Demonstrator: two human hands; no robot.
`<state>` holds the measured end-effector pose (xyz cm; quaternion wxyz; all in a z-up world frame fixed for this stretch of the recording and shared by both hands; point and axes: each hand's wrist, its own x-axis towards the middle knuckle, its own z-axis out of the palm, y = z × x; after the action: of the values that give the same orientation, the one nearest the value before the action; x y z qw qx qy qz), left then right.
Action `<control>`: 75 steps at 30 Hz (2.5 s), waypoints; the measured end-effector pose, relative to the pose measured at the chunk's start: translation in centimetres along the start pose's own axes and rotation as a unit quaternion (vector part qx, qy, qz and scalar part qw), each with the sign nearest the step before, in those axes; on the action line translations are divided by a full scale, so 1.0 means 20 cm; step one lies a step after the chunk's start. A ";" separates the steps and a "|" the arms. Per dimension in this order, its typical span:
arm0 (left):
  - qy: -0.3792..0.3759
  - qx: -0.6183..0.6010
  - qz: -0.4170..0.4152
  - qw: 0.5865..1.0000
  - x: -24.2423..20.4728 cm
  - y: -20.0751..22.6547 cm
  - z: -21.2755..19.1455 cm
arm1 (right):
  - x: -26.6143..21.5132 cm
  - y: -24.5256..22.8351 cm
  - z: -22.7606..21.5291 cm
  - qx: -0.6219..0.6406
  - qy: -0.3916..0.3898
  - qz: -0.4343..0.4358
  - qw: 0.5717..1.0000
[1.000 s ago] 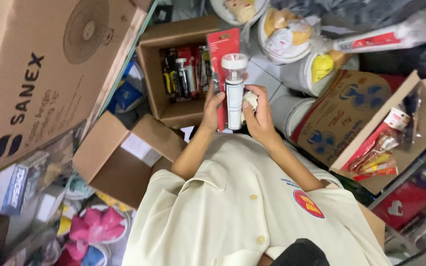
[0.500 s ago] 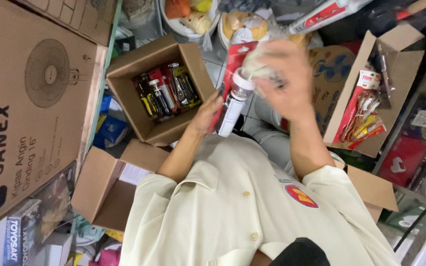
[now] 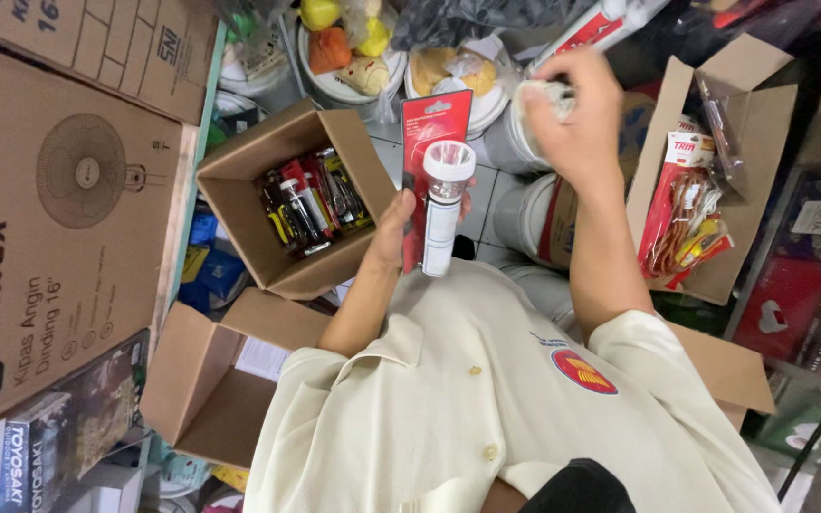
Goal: The person wipes down packaged items like a pen set and a flashlight using a white cloth while standing in a storage area. The items are then placed into a cardboard box containing other hardware supplies.
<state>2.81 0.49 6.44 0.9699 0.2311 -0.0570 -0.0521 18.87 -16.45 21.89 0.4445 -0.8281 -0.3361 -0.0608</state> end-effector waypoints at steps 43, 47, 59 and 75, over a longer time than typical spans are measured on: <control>0.050 -0.145 0.049 0.987 0.44 0.13 0.14 | -0.10 -0.02 0.07 0.130 -0.032 -0.036 0.990; -0.001 -0.135 0.035 0.990 0.46 0.15 0.17 | -0.14 -0.05 0.06 0.064 -0.022 -0.058 0.996; -0.035 -0.066 0.096 0.993 0.52 0.18 0.17 | -0.37 -0.05 0.01 0.044 -0.130 -0.011 0.991; 0.116 0.037 0.145 0.982 0.60 0.06 0.06 | -0.13 -0.27 0.14 -0.108 -0.030 -0.111 0.987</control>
<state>14.58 -0.62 9.13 0.9579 0.2608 0.0213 0.1184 13.00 -13.57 22.95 0.3327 -0.8302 -0.4307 -0.1209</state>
